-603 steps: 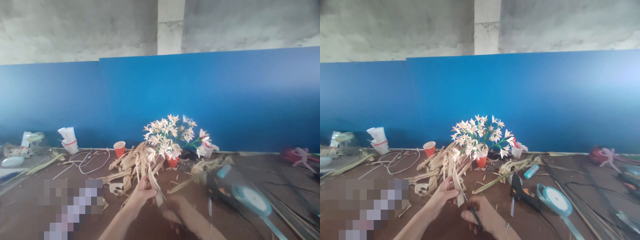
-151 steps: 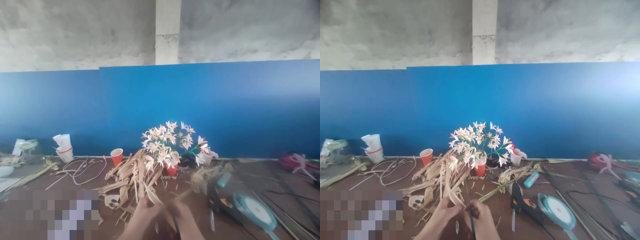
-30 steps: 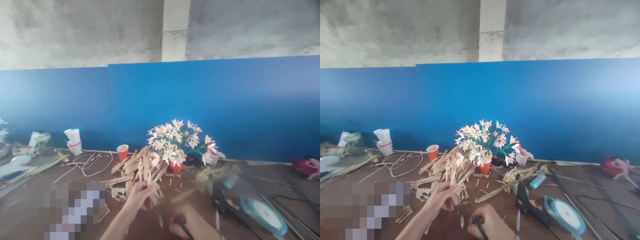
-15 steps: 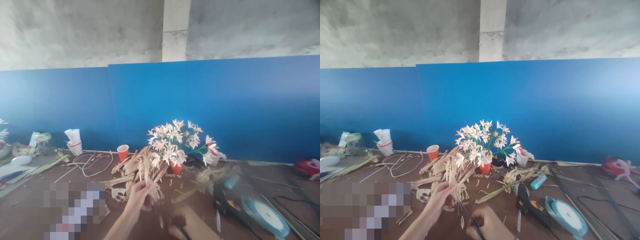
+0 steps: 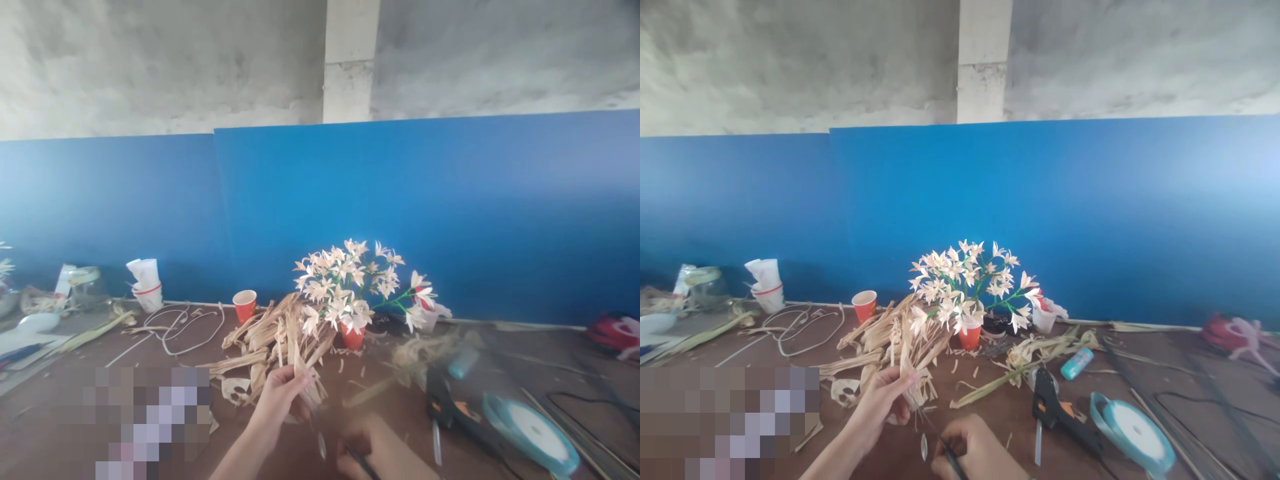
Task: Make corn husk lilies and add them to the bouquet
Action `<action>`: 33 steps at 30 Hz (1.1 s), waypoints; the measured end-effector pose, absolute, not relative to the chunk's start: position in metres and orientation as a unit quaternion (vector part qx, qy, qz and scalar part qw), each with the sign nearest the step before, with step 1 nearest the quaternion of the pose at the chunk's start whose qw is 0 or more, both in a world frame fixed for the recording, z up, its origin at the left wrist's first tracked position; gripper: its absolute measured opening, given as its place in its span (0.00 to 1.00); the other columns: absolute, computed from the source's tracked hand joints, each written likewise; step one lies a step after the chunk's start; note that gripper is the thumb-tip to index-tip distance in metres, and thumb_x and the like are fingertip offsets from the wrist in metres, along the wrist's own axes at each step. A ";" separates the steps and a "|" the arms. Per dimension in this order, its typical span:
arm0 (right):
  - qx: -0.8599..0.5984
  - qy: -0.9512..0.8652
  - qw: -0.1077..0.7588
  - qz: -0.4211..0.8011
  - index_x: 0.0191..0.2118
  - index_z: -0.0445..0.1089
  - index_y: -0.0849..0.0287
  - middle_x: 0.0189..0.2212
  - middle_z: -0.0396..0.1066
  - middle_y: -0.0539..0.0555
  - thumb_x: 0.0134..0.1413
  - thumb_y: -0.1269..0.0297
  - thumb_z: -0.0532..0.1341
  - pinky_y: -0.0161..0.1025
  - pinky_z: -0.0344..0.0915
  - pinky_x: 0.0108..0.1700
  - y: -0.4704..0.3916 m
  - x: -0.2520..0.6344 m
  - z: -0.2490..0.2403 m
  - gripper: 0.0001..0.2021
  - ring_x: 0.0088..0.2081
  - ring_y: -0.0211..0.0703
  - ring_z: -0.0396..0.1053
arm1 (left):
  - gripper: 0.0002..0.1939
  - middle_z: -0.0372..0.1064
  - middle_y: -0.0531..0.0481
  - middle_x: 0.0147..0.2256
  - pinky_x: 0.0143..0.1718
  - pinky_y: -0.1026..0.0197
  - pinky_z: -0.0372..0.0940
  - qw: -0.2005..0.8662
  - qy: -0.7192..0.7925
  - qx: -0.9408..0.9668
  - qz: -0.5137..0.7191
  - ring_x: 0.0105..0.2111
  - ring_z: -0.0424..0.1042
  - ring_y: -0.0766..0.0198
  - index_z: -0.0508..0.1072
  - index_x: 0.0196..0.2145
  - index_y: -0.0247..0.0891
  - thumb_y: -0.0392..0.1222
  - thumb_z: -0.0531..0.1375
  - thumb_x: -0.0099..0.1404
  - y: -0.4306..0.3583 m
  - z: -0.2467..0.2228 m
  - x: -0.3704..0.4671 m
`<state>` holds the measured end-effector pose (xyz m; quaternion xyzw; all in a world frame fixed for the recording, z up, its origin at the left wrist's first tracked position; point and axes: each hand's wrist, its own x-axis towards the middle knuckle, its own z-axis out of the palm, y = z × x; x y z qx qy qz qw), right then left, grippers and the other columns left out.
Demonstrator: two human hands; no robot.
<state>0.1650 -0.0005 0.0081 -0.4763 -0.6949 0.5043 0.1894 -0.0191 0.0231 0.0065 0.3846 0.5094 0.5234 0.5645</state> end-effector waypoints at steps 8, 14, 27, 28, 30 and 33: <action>-0.469 -0.707 0.171 0.501 0.20 0.68 0.63 0.12 0.54 0.43 0.39 0.71 0.58 0.29 0.46 0.19 -0.001 0.162 0.017 0.04 0.16 0.28 0.50 | 0.18 0.65 0.54 0.10 0.10 0.71 0.54 0.555 0.505 0.396 0.530 0.08 0.61 0.71 0.67 0.19 0.35 0.53 0.65 0.45 0.023 0.009 -0.019; -0.465 -0.713 0.187 0.490 0.20 0.69 0.63 0.13 0.56 0.44 0.39 0.63 0.61 0.29 0.47 0.19 0.001 0.163 0.013 0.08 0.18 0.30 0.51 | 0.17 0.65 0.54 0.11 0.11 0.72 0.54 0.555 0.503 0.382 0.542 0.09 0.61 0.72 0.68 0.20 0.34 0.52 0.65 0.46 0.021 0.010 -0.018; -0.425 -0.724 0.223 0.495 0.18 0.69 0.64 0.12 0.56 0.44 0.39 0.65 0.61 0.28 0.44 0.19 0.003 0.163 0.009 0.08 0.17 0.28 0.50 | 0.19 0.68 0.52 0.14 0.11 0.71 0.55 0.542 0.506 0.368 0.561 0.11 0.64 0.70 0.70 0.23 0.33 0.54 0.65 0.44 0.023 0.005 -0.018; -0.425 -0.727 0.223 0.491 0.18 0.69 0.64 0.12 0.55 0.44 0.39 0.65 0.61 0.28 0.44 0.19 0.004 0.163 0.009 0.07 0.17 0.28 0.50 | 0.19 0.68 0.52 0.14 0.11 0.71 0.54 0.543 0.505 0.364 0.564 0.11 0.64 0.70 0.70 0.23 0.33 0.53 0.65 0.44 0.023 0.005 -0.017; -0.435 -0.727 0.222 0.483 0.18 0.69 0.64 0.12 0.55 0.44 0.39 0.65 0.61 0.28 0.45 0.19 0.004 0.163 0.008 0.08 0.17 0.28 0.50 | 0.18 0.67 0.53 0.13 0.13 0.71 0.54 0.547 0.500 0.350 0.573 0.12 0.64 0.70 0.70 0.23 0.33 0.53 0.66 0.45 0.021 0.004 -0.016; -0.451 -0.716 0.215 0.487 0.18 0.69 0.63 0.11 0.55 0.44 0.42 0.64 0.60 0.29 0.47 0.20 0.004 0.162 0.006 0.10 0.17 0.30 0.52 | 0.16 0.66 0.54 0.13 0.15 0.72 0.54 0.560 0.494 0.317 0.585 0.13 0.64 0.72 0.70 0.23 0.33 0.51 0.65 0.47 0.018 0.002 -0.014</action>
